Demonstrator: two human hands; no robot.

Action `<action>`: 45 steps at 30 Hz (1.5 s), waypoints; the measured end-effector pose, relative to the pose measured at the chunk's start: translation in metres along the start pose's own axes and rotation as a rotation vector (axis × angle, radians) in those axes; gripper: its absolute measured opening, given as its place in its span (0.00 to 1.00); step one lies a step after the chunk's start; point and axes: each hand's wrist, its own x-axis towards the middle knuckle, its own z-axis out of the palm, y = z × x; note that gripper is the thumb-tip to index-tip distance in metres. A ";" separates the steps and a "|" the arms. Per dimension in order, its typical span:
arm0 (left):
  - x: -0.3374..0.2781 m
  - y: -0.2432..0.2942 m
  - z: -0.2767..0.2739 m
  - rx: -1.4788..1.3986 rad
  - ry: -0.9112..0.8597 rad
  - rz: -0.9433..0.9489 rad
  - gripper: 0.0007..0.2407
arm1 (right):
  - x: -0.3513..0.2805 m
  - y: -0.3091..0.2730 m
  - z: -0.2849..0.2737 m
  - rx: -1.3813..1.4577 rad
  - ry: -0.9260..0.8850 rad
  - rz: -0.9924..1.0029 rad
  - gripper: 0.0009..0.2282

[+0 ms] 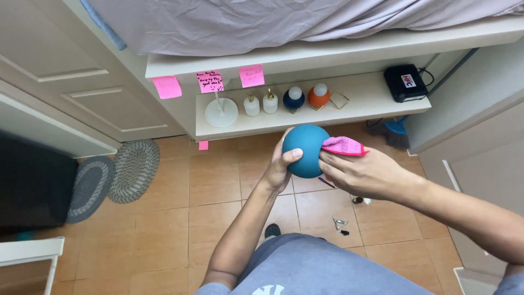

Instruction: Wiping and cleaning various decorative objects, a lightbulb, and a water bottle with a pink cloth.

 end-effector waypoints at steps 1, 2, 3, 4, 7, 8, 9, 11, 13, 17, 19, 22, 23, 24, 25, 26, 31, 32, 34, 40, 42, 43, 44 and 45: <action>0.000 0.003 -0.003 0.020 -0.013 -0.002 0.37 | 0.002 0.004 0.001 -0.014 0.003 -0.087 0.18; 0.000 0.006 -0.007 0.041 -0.026 -0.003 0.38 | 0.004 0.008 0.001 -0.029 0.008 -0.176 0.15; 0.000 0.010 -0.010 0.043 -0.031 -0.007 0.38 | 0.009 0.007 -0.004 -0.029 0.010 -0.169 0.15; -0.001 0.014 -0.012 0.038 -0.027 -0.005 0.38 | 0.012 0.005 -0.010 -0.131 0.059 -0.274 0.16; -0.001 0.024 -0.021 0.053 -0.038 0.000 0.38 | 0.024 -0.001 -0.014 -0.228 0.122 -0.294 0.17; -0.003 0.025 -0.024 0.072 -0.049 0.001 0.38 | 0.027 -0.005 -0.013 -0.217 0.136 -0.211 0.17; -0.005 0.026 -0.023 0.071 -0.048 -0.003 0.38 | 0.028 -0.005 -0.008 -0.214 0.134 -0.209 0.17; -0.008 0.026 -0.019 0.167 -0.105 -0.017 0.37 | 0.029 -0.005 0.000 -0.184 -0.430 -0.016 0.17; -0.007 0.028 -0.019 0.200 -0.100 -0.018 0.37 | 0.028 -0.007 0.009 -0.250 -0.443 0.011 0.13; -0.006 0.033 -0.014 0.272 -0.069 0.068 0.38 | 0.026 -0.013 0.027 -0.116 -0.299 0.107 0.09; -0.003 0.035 -0.009 0.287 -0.049 0.121 0.38 | 0.029 -0.016 0.029 0.035 -0.270 0.202 0.10; 0.000 0.033 -0.005 0.312 -0.018 0.202 0.38 | 0.030 -0.022 0.024 0.471 -0.216 0.456 0.13; 0.003 0.032 -0.003 0.322 -0.006 0.231 0.38 | 0.030 -0.022 0.021 0.757 -0.188 0.609 0.14; 0.000 0.030 -0.001 0.322 -0.007 0.233 0.38 | 0.021 -0.019 0.027 0.755 -0.188 0.609 0.14; -0.002 0.027 0.001 0.357 -0.018 0.252 0.38 | 0.013 -0.016 0.034 1.100 -0.138 0.673 0.16; -0.003 0.026 0.003 0.394 -0.026 0.276 0.39 | 0.006 -0.011 0.039 1.444 -0.083 0.723 0.19; -0.002 0.008 0.022 0.479 -0.040 0.274 0.41 | -0.042 0.007 0.041 1.705 0.074 0.711 0.10; -0.001 0.003 0.026 0.477 -0.051 0.261 0.41 | -0.049 0.008 0.038 1.543 0.136 0.742 0.08; 0.001 -0.017 0.027 0.374 -0.052 0.251 0.41 | -0.076 0.018 0.026 1.493 0.357 0.670 0.06; -0.006 -0.057 0.037 0.214 0.092 0.197 0.41 | -0.158 0.052 -0.021 1.533 1.033 0.246 0.03; -0.009 -0.066 0.051 0.265 0.148 0.195 0.41 | -0.157 0.039 -0.033 1.565 1.090 0.189 0.04; -0.009 -0.069 0.059 0.279 0.155 0.203 0.39 | -0.154 0.030 -0.035 1.248 1.010 0.280 0.05; -0.010 -0.074 0.068 0.292 0.158 0.208 0.38 | -0.153 0.019 -0.036 0.927 0.918 0.359 0.06; -0.009 -0.078 0.078 0.289 0.164 0.208 0.38 | -0.139 0.008 -0.032 0.931 0.912 0.358 0.06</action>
